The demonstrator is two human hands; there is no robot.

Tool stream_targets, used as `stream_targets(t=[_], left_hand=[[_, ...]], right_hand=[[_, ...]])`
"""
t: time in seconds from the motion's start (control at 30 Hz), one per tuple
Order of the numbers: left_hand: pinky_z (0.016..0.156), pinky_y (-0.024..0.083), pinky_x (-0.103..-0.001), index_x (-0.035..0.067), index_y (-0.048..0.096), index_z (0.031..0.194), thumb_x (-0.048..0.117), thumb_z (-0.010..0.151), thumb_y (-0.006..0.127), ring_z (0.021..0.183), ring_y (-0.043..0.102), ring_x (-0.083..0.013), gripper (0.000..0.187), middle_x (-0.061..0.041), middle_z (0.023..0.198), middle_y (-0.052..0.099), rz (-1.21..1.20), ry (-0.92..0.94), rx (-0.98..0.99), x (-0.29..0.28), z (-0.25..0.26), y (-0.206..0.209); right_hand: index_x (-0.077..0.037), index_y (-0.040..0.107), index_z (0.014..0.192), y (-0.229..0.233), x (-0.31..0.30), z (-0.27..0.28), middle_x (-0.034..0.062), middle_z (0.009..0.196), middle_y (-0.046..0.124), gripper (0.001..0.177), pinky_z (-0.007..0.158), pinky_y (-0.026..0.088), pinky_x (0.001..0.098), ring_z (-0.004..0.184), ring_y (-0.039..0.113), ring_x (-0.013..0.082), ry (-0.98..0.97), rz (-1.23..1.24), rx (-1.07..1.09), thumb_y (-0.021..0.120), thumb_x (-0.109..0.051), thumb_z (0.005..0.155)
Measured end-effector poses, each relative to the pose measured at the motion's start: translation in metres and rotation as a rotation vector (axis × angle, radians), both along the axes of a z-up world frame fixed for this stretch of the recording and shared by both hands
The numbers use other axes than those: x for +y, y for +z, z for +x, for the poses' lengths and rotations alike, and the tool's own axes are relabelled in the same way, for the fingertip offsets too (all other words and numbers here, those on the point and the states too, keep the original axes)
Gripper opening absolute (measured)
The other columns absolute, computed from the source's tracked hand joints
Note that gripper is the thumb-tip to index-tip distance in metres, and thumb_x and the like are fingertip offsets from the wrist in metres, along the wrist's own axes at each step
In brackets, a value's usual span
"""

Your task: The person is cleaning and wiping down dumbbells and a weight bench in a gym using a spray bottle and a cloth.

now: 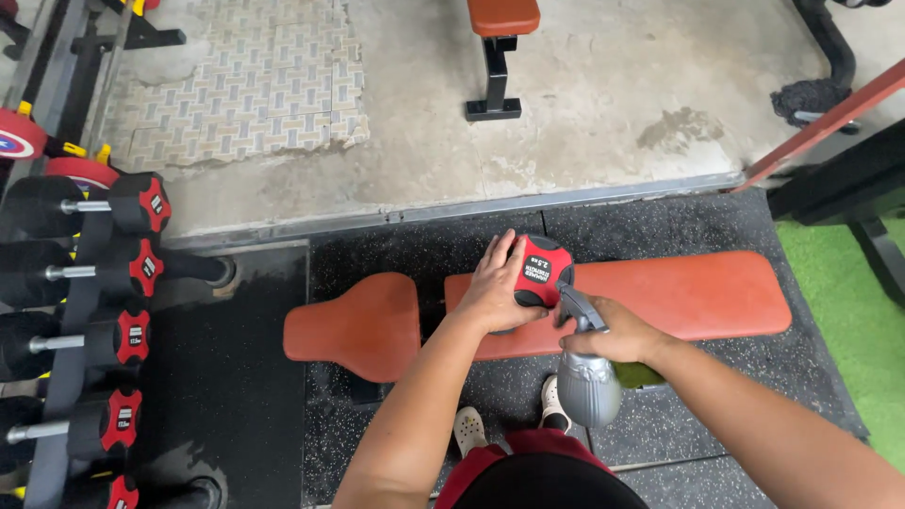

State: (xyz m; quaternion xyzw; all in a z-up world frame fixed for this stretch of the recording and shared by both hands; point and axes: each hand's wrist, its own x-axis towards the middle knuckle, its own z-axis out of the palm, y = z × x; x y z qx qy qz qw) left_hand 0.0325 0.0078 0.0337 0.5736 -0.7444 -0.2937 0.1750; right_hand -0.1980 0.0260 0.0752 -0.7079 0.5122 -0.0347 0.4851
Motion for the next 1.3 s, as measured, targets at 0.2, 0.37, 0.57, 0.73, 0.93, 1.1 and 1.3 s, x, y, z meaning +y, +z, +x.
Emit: stream_targets(t=[0.2,0.37,0.57,0.73,0.93,1.1,1.3], left_hand=[[0.126,0.017,-0.044,0.007,0.013,0.163,0.054,0.058,0.092,0.157,0.009,-0.0368,0.139,-0.014,0.171,0.007,-0.023,0.028,0.012,0.004,0.004,-0.014],[0.126,0.016,-0.043,0.007,0.01,0.161,0.055,0.058,0.093,0.157,0.008,-0.0358,0.141,-0.012,0.17,0.004,0.056,0.046,0.013,0.013,0.004,0.007],[0.126,0.017,-0.043,0.01,0.011,0.163,0.048,0.058,0.094,0.157,0.007,-0.0366,0.139,-0.011,0.172,0.004,0.047,0.025,0.029,0.014,-0.001,-0.002],[0.126,0.018,-0.044,0.01,0.013,0.162,0.046,0.059,0.095,0.157,0.007,-0.0378,0.137,-0.011,0.171,0.005,0.034,0.024,0.057,0.016,-0.005,-0.006],[0.125,0.02,-0.044,0.008,0.014,0.162,0.044,0.057,0.096,0.156,0.01,-0.0383,0.137,-0.012,0.171,0.007,0.011,0.038,0.07,0.011,-0.005,-0.006],[0.125,0.022,-0.043,0.009,0.015,0.163,0.042,0.056,0.096,0.156,0.011,-0.0383,0.138,-0.01,0.171,0.009,0.035,0.054,0.077,0.013,-0.005,-0.001],[0.126,0.021,-0.043,0.009,0.012,0.161,0.044,0.054,0.097,0.156,0.012,-0.0371,0.141,-0.011,0.17,0.009,0.046,0.071,0.073,0.011,-0.008,0.001]], right_hand=[[-0.003,0.07,0.102,-0.026,-0.004,-0.005,0.0107,0.098,0.076,0.032,0.085,0.056,0.0377,0.093,0.07,0.0216,-0.037,0.19,-0.123,0.076,-0.016,0.073],[-0.017,0.064,0.121,0.009,0.013,0.011,-0.0018,0.106,0.072,0.052,0.089,0.053,0.0327,0.1,0.066,0.0122,-0.098,0.108,-0.24,0.07,-0.013,0.07],[-0.005,0.071,0.107,-0.015,0.001,0.0,0.0082,0.097,0.076,0.034,0.086,0.057,0.037,0.092,0.071,0.0205,-0.185,0.19,-0.032,0.074,-0.015,0.074],[-0.012,0.075,0.102,0.008,-0.003,0.0,0.0037,0.099,0.078,0.032,0.086,0.055,0.0299,0.094,0.071,0.0141,-0.15,0.253,-0.075,0.073,-0.019,0.071],[-0.003,0.076,0.097,-0.01,-0.014,-0.006,0.0111,0.093,0.078,0.027,0.082,0.057,0.0349,0.088,0.071,0.0208,-0.15,0.201,0.107,0.073,-0.019,0.076],[-0.008,0.072,0.096,0.002,-0.013,0.001,0.0061,0.087,0.073,0.026,0.076,0.055,0.0353,0.081,0.068,0.0167,-0.275,0.164,0.038,0.077,-0.018,0.073],[-0.009,0.074,0.097,0.004,-0.018,0.005,0.0026,0.088,0.074,0.026,0.077,0.054,0.0319,0.083,0.068,0.013,-0.131,0.241,-0.11,0.071,-0.019,0.073]])
